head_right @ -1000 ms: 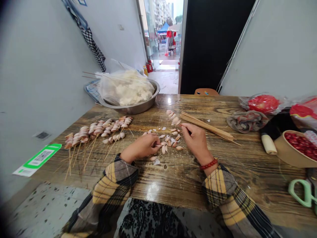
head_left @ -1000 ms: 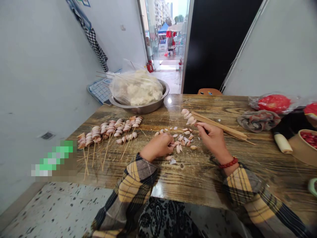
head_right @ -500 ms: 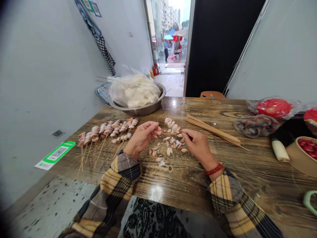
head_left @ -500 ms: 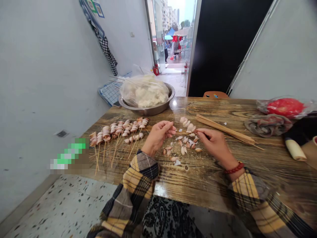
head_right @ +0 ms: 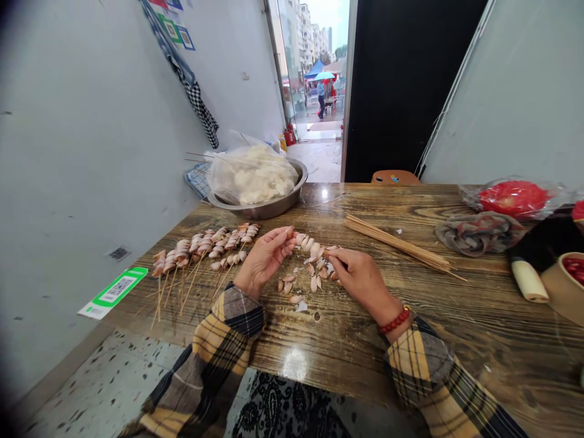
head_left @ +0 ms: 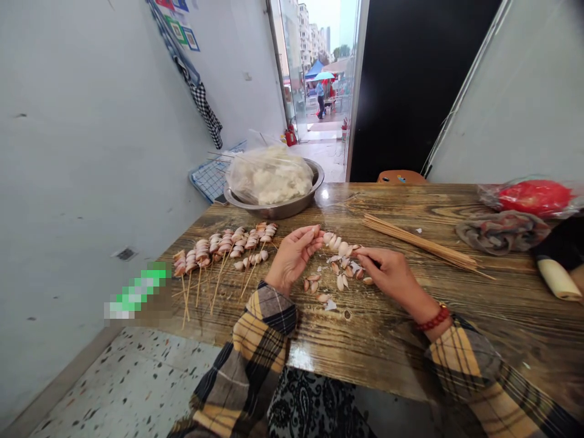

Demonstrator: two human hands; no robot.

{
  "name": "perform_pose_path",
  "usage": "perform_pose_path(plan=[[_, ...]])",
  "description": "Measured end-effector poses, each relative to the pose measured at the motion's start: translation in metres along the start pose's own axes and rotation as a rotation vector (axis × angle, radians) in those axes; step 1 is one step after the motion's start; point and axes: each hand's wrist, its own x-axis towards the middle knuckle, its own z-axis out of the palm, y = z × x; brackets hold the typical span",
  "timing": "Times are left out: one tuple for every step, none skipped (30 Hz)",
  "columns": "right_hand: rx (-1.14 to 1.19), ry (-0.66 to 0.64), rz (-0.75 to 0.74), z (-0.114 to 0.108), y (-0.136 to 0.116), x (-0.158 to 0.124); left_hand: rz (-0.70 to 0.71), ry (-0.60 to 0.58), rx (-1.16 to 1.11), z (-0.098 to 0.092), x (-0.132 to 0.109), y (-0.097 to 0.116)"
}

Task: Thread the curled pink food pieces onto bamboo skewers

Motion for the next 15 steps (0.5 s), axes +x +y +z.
perform_pose_path(plan=[[0.000, -0.003, 0.005, 0.0000, 0.0004, 0.0000, 0.001, 0.001, 0.003, 0.0004, -0.0001, 0.0001], [0.001, -0.004, 0.008, 0.0001, 0.0008, 0.0000, 0.002, 0.002, 0.005, 0.0008, -0.0003, 0.0003], [0.001, -0.005, 0.010, 0.0002, 0.0012, -0.0001, 0.002, 0.003, 0.006, 0.0012, -0.0006, 0.0005], [-0.001, -0.005, 0.011, 0.0004, 0.0017, -0.0001, 0.002, 0.004, 0.006, 0.0016, -0.0009, 0.0006], [-0.004, -0.002, 0.010, 0.0007, 0.0022, -0.0002, 0.002, 0.002, 0.006, 0.0020, -0.0014, 0.0008], [-0.006, 0.001, 0.007, 0.0010, 0.0027, -0.0003, 0.002, 0.001, 0.005, 0.0022, -0.0018, 0.0008], [-0.007, 0.007, 0.002, 0.0013, 0.0032, -0.0003, 0.002, 0.001, 0.004, 0.0024, -0.0022, 0.0006], [-0.009, 0.012, -0.001, 0.0016, 0.0036, -0.0004, 0.002, 0.004, 0.005, 0.0025, -0.0025, 0.0003], [-0.013, 0.013, -0.005, 0.0019, 0.0039, -0.0004, 0.003, 0.011, 0.008, 0.0025, -0.0027, 0.0000], [-0.017, 0.013, -0.008, 0.0021, 0.0040, -0.0004, 0.004, 0.020, 0.012, 0.0025, -0.0027, -0.0005], [-0.021, 0.013, -0.009, 0.0021, 0.0040, -0.0005, 0.005, 0.029, 0.016, 0.0024, -0.0027, -0.0010], [-0.024, 0.014, -0.010, 0.0021, 0.0038, -0.0005, 0.004, 0.037, 0.019, 0.0024, -0.0026, -0.0013], [-0.025, 0.018, -0.011, 0.0020, 0.0034, -0.0006, 0.004, 0.042, 0.022, 0.0024, -0.0026, -0.0016], [-0.026, 0.021, -0.011, 0.0019, 0.0029, -0.0008, 0.007, 0.045, 0.025, 0.0026, -0.0025, -0.0017], [-0.027, 0.024, -0.012, 0.0017, 0.0023, -0.0009, 0.011, 0.046, 0.029, 0.0028, -0.0026, -0.0016]])
